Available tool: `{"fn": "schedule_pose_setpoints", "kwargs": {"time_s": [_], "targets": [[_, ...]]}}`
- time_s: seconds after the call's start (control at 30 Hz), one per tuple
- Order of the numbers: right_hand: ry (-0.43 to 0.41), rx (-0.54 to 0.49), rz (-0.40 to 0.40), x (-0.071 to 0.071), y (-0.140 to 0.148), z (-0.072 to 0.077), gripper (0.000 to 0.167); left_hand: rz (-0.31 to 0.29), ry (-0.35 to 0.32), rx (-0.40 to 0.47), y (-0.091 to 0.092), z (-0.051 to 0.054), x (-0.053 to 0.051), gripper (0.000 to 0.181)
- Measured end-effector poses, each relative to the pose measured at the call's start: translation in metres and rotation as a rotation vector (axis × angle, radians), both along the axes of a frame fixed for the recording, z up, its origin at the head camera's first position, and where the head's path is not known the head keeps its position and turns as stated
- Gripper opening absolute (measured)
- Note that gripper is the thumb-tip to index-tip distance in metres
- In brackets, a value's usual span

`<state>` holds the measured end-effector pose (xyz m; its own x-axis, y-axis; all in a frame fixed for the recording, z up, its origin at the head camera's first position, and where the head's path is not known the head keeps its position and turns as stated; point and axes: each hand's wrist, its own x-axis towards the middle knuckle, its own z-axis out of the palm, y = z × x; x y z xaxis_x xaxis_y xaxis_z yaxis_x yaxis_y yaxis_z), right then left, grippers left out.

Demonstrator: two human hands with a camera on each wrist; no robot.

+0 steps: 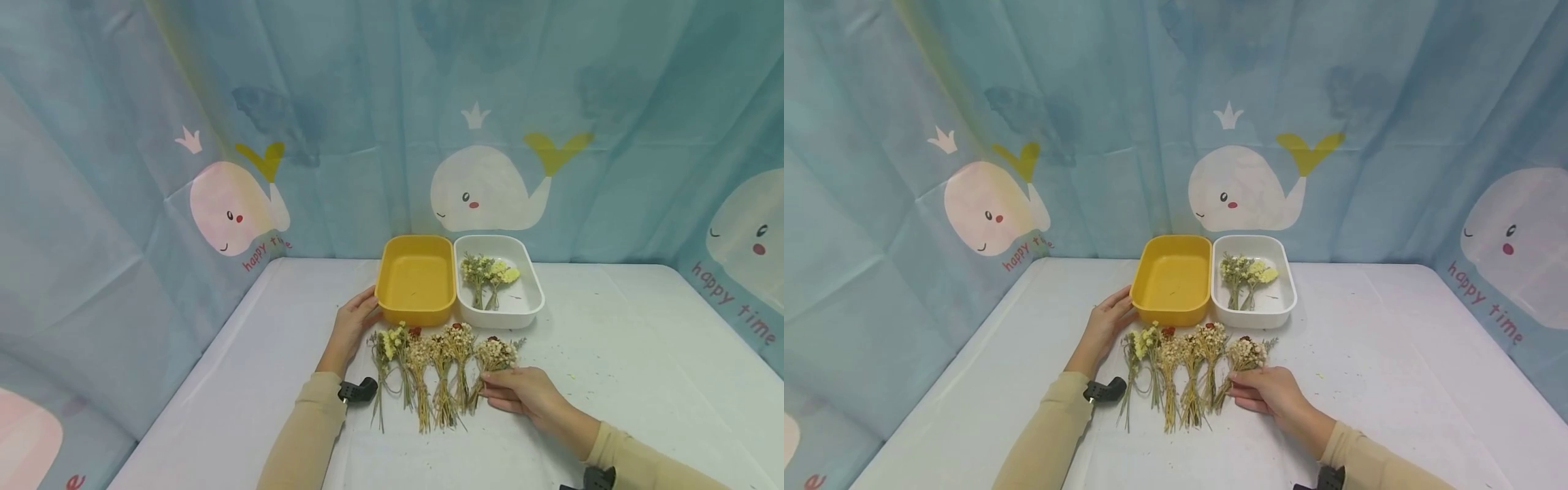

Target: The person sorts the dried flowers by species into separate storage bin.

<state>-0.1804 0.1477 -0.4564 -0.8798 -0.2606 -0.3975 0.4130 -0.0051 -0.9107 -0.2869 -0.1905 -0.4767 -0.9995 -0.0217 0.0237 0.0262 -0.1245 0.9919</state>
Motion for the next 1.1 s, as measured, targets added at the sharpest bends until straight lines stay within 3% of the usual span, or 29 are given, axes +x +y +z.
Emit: {"fn": "schedule_pose_setpoints", "kwargs": {"time_s": [0.53,0.87,1.1], "targets": [[-0.028,-0.001,-0.072,0.002,-0.004,0.001,0.014,0.010,-0.008,0.011,0.002,0.001,0.003,0.047],[0.004,0.052,-0.102,0.014,0.005,0.004,0.047,0.011,-0.012,0.015,0.002,0.001,0.002,0.047],[0.031,0.043,-0.074,0.022,0.010,0.016,0.047,0.010,-0.007,0.023,0.002,0.001,0.001,0.046]]}}
